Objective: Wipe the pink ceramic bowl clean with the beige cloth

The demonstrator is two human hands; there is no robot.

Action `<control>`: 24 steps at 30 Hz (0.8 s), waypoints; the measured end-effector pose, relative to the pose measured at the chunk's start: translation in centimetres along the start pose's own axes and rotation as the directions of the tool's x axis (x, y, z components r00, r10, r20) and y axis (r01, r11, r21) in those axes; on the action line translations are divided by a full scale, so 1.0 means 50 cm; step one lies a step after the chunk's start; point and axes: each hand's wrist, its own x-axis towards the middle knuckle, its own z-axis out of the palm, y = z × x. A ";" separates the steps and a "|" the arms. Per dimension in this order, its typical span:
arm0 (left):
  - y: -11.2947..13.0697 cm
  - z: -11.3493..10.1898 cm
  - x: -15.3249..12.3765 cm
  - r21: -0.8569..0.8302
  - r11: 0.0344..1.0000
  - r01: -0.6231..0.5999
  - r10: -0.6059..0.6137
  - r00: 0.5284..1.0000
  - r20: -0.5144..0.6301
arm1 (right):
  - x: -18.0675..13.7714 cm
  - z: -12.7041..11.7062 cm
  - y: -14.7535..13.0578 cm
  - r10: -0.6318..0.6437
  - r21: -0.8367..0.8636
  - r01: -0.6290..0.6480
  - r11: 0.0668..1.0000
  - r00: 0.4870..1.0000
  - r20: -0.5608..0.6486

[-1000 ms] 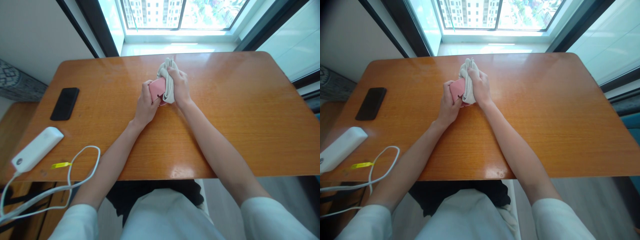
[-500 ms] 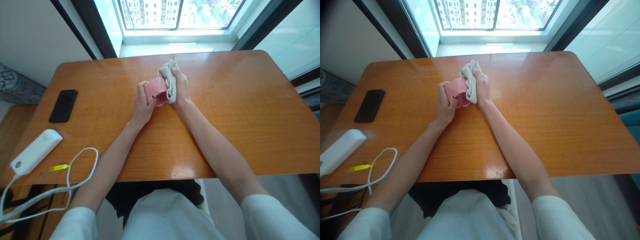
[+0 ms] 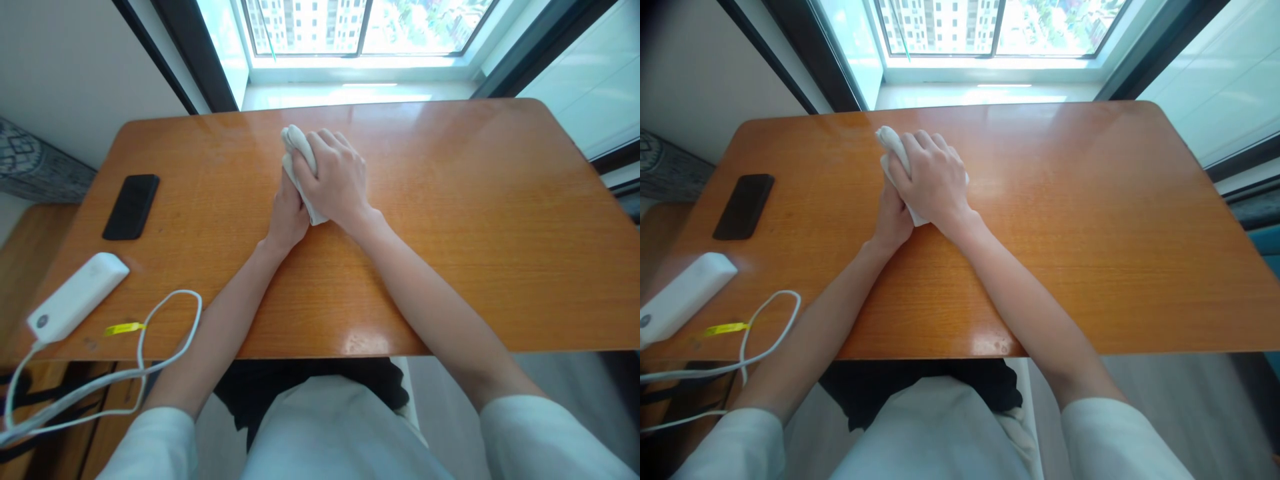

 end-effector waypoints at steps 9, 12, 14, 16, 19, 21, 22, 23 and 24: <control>0.014 0.000 -0.002 0.033 0.998 0.044 -0.043 0.999 -0.012 | 0.026 -0.024 0.038 0.200 0.363 -0.186 0.913 0.980 -0.002; 0.017 -0.001 0.000 0.060 0.998 0.021 -0.021 1.000 -0.008 | 0.027 -0.012 0.070 0.254 0.522 -0.214 0.826 0.967 -0.007; 0.016 -0.002 0.001 0.068 0.998 0.017 -0.017 1.000 -0.001 | 0.026 -0.001 0.095 0.300 0.600 -0.234 0.765 0.954 -0.010; 0.013 -0.003 0.001 0.073 0.997 0.017 -0.017 1.000 0.008 | 0.025 0.009 0.118 0.342 0.657 -0.254 0.710 0.940 -0.007; 0.006 -0.003 0.001 0.079 0.997 0.014 -0.015 1.000 0.016 | 0.023 0.025 0.143 0.386 0.727 -0.267 0.632 0.922 0.003; 0.002 -0.002 0.000 0.081 0.997 0.013 -0.013 1.000 0.012 | 0.020 0.035 0.153 0.416 0.776 -0.270 0.570 0.909 0.011; 0.001 -0.002 -0.001 0.081 0.997 0.013 -0.014 1.000 0.008 | 0.019 0.040 0.157 0.434 0.802 -0.272 0.532 0.901 0.018; 0.000 -0.002 -0.001 0.081 0.997 0.014 -0.014 1.000 0.004 | 0.017 0.045 0.161 0.452 0.824 -0.274 0.496 0.892 0.025; -0.001 -0.003 -0.002 0.082 0.996 0.014 -0.014 1.000 0.001 | 0.016 0.049 0.164 0.469 0.840 -0.277 0.467 0.883 0.030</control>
